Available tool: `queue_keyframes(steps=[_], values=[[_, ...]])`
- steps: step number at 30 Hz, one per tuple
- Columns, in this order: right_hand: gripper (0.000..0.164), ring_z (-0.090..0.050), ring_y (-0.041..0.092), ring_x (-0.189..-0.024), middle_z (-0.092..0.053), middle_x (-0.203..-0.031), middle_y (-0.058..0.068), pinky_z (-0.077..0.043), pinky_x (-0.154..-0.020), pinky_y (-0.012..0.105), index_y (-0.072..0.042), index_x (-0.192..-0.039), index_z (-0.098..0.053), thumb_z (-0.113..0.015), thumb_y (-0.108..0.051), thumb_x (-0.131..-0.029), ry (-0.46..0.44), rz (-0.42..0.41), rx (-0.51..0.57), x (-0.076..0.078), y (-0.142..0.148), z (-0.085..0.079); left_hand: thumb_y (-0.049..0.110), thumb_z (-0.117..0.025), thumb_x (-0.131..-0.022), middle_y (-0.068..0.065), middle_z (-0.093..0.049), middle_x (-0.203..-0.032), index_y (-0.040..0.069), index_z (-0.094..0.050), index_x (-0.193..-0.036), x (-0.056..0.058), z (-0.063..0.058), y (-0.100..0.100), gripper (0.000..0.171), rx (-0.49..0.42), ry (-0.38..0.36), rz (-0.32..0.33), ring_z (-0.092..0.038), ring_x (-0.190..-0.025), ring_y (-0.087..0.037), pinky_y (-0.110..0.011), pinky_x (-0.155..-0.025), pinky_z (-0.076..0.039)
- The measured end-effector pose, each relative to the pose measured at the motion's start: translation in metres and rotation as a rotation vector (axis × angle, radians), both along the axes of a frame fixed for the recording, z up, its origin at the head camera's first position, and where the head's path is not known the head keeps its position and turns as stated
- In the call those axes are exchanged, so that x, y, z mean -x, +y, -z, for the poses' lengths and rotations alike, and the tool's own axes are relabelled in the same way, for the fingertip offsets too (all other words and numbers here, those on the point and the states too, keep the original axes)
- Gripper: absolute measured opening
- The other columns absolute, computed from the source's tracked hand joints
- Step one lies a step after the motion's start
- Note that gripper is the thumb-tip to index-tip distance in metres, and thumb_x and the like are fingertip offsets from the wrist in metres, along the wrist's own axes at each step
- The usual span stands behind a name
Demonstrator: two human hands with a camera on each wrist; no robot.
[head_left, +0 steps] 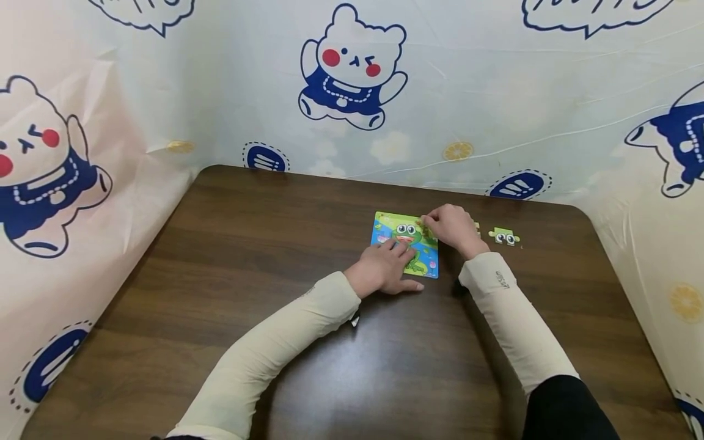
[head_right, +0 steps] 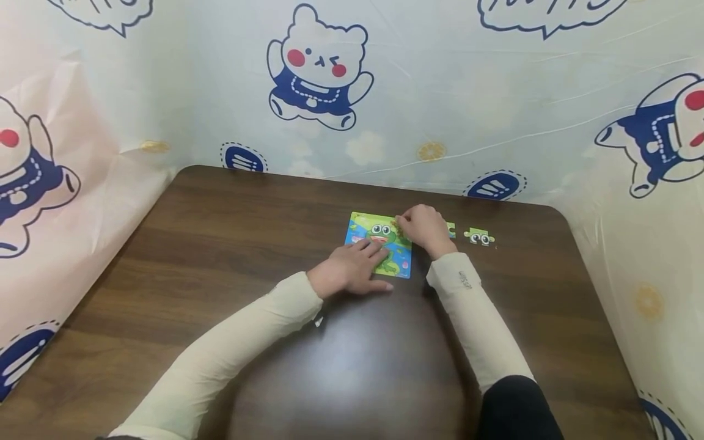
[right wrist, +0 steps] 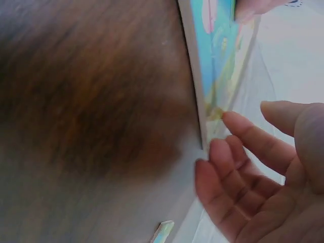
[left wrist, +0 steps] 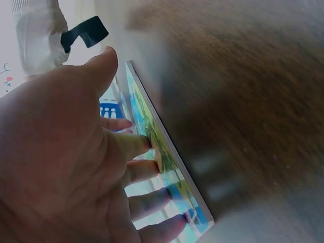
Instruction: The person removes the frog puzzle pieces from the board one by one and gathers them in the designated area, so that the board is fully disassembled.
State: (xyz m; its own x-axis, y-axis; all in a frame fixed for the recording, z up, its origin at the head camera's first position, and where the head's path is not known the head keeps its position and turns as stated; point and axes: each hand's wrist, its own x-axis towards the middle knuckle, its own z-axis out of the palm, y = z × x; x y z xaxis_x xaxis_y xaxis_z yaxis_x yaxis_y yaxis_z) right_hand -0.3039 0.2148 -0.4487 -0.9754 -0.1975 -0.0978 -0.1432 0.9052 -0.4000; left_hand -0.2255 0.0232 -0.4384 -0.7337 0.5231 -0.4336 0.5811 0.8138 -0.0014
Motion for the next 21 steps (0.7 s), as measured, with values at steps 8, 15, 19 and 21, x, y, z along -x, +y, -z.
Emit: queue_keyframes(steps=[8,15,19,21], values=[[0.037,-0.054,0.021,-0.065,-0.067,-0.081,0.008,-0.042,-0.060,0.033,-0.007,-0.083,-0.074,-0.058,-0.034,-0.102,-0.006,-0.008,-0.017,0.0084,-0.0012,-0.0006,0.080,-0.032,-0.095,0.005,-0.011,-0.172,0.028,-0.018,-0.164,-0.0006,-0.0024,0.0043,0.088,0.005,0.000,-0.018,-0.017,-0.158,-0.023,-0.043,-0.117,-0.041],[0.033,-0.053,0.022,-0.068,-0.066,-0.084,0.010,-0.041,-0.064,0.034,-0.008,-0.084,-0.066,-0.057,-0.032,-0.103,0.004,-0.004,0.018,0.0067,0.0029,-0.0011,0.078,-0.034,-0.095,0.004,-0.011,-0.172,0.027,-0.018,-0.164,0.0003,-0.0046,0.0044,0.087,-0.011,-0.022,-0.026,-0.016,-0.159,-0.023,-0.045,-0.115,-0.042],[0.028,-0.058,0.025,-0.077,-0.071,-0.101,0.013,-0.047,-0.072,0.038,-0.006,-0.102,-0.070,-0.056,-0.030,-0.103,-0.026,0.020,0.058,0.0051,0.0045,0.0019,0.078,-0.034,-0.095,0.005,-0.011,-0.172,0.027,-0.018,-0.164,0.0003,-0.0043,0.0042,0.087,-0.011,-0.027,-0.028,-0.016,-0.159,-0.023,-0.045,-0.116,-0.041],[0.027,-0.061,0.027,-0.084,-0.071,-0.107,0.015,-0.049,-0.079,0.042,-0.005,-0.109,-0.069,-0.056,-0.028,-0.103,-0.043,0.029,0.086,0.0051,0.0050,0.0038,0.079,-0.034,-0.095,0.005,-0.011,-0.172,0.027,-0.019,-0.164,0.0003,-0.0040,0.0043,0.087,-0.008,-0.027,-0.027,-0.016,-0.159,-0.023,-0.045,-0.116,-0.041]])
